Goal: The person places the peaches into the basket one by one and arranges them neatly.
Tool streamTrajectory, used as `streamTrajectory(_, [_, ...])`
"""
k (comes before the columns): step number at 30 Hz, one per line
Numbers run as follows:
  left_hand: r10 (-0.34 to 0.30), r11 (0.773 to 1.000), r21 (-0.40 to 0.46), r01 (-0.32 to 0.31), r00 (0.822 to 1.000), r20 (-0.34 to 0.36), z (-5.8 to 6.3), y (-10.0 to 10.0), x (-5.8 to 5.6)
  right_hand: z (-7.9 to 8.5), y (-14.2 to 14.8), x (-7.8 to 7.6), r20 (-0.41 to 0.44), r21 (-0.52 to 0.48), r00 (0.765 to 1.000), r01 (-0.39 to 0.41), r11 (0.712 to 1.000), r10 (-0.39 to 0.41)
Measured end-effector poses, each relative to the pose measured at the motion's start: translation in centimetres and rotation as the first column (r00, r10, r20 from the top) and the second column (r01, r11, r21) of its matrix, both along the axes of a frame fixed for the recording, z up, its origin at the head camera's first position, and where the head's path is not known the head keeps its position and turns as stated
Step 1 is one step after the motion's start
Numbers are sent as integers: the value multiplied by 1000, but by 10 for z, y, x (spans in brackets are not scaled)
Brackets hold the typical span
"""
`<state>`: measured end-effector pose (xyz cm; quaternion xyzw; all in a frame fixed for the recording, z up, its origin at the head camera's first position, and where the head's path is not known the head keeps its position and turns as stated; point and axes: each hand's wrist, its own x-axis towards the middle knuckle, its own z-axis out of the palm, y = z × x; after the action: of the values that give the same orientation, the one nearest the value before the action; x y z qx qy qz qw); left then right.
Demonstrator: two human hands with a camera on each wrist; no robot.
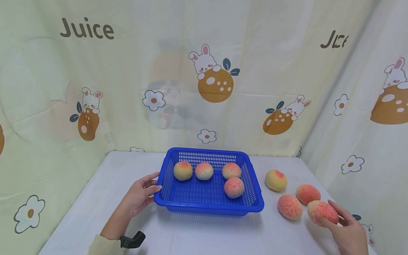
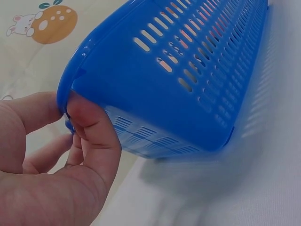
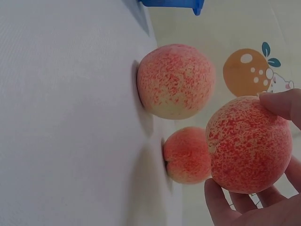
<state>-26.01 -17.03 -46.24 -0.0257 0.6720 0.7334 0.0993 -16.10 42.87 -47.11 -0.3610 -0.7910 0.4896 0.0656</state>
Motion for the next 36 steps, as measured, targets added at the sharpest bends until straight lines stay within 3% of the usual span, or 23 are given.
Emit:
streamTrajectory(8, [3,1000,0,-3,1000,3,0,0,1,9,-17,1,-37,-40,999,-6,999,4])
streamTrajectory(20, [8,1000,18,-9,1000,16,0,1,1,23,-36,-1,-43,-4,994,-101,995,101])
streamTrajectory(27, [12,1000,28,-13,1000,16,0,1,1,30,-47,2,-37,98,971,-233,967,238])
streamTrajectory(36, [5,999,32,-5,1000,7,-2,0,2,33,-64,1,-109,144,944,-296,944,312])
